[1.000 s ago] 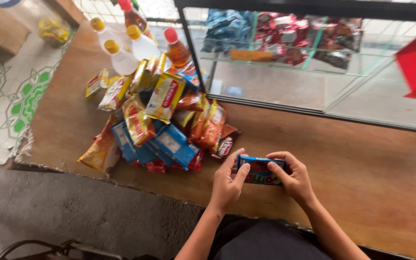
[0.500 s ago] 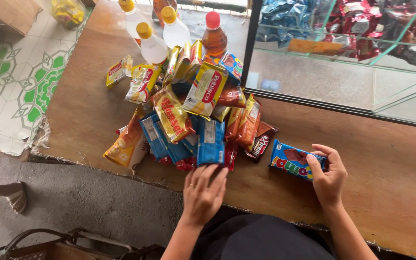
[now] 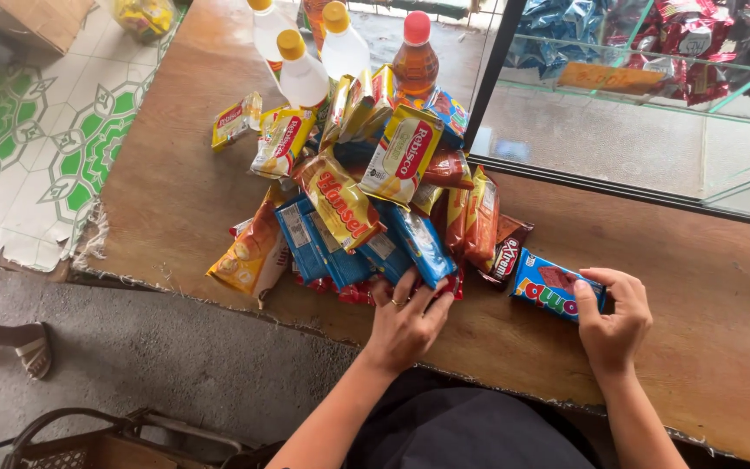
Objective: The person sorts packaged snack bars and biscuits piled on a wooden counter, turning some packages over, and places them one by one into a glass display case behind the counter.
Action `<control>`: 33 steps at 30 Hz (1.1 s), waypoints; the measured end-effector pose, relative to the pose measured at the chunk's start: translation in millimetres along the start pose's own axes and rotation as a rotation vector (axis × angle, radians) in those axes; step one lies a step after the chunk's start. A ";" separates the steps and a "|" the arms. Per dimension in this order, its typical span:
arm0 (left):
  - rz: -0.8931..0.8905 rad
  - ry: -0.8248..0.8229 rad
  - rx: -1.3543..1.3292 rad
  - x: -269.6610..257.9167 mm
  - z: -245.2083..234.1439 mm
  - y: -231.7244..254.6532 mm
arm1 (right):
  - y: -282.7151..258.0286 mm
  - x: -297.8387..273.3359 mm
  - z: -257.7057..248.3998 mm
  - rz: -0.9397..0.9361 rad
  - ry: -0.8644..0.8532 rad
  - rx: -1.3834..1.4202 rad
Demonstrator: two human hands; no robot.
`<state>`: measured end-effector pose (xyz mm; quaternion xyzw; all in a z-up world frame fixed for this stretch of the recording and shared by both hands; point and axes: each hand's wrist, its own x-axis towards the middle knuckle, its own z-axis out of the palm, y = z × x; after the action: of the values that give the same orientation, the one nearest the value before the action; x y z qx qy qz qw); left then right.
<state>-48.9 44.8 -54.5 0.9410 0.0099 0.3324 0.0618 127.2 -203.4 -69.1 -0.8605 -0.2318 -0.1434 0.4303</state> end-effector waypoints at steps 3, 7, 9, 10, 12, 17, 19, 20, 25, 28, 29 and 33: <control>-0.021 0.027 -0.044 3.3 -1.8 15.0 | -10.8 7.0 5.1 -0.083 -0.009 -0.048; -0.041 -0.013 -0.214 7.5 -7.6 41.0 | -64.3 41.6 1.9 -0.191 -0.031 -0.225; 0.039 -0.113 -0.248 8.1 -10.8 48.6 | -93.7 62.8 -2.1 -0.270 -0.072 -0.341; 0.041 -0.110 -0.249 9.9 -14.0 48.5 | -96.6 66.1 1.8 -0.271 -0.069 -0.343; 0.088 -0.113 -0.448 15.1 -20.4 48.3 | -102.4 74.0 8.9 -0.189 -0.238 0.022; 0.021 0.076 -0.318 55.1 -61.4 -7.3 | -148.7 75.4 47.7 -0.510 -0.485 0.023; -0.043 0.125 -0.215 78.3 -69.3 -30.4 | -159.2 71.9 61.6 -0.600 -0.541 -0.019; -0.016 0.081 -0.132 85.8 -67.3 -40.8 | -161.7 69.7 66.6 -0.654 -0.582 -0.101; -0.020 -0.111 0.105 96.3 -50.4 -74.2 | -155.6 73.0 66.2 -0.740 -0.655 -0.253; -0.076 -0.149 0.196 90.7 -46.0 -87.6 | -147.8 78.6 53.9 -0.733 -0.690 -0.260; -0.107 -0.173 0.222 89.5 -45.7 -91.8 | -143.4 81.5 50.6 -0.708 -0.720 -0.305; -0.168 -0.120 0.211 77.9 -47.2 -104.9 | -116.5 80.6 34.9 -0.645 -0.759 -0.353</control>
<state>-15.5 158.7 17.6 0.9564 0.1198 0.2663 -0.0095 136.6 -92.2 24.9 -0.7962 -0.5967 0.0164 0.0984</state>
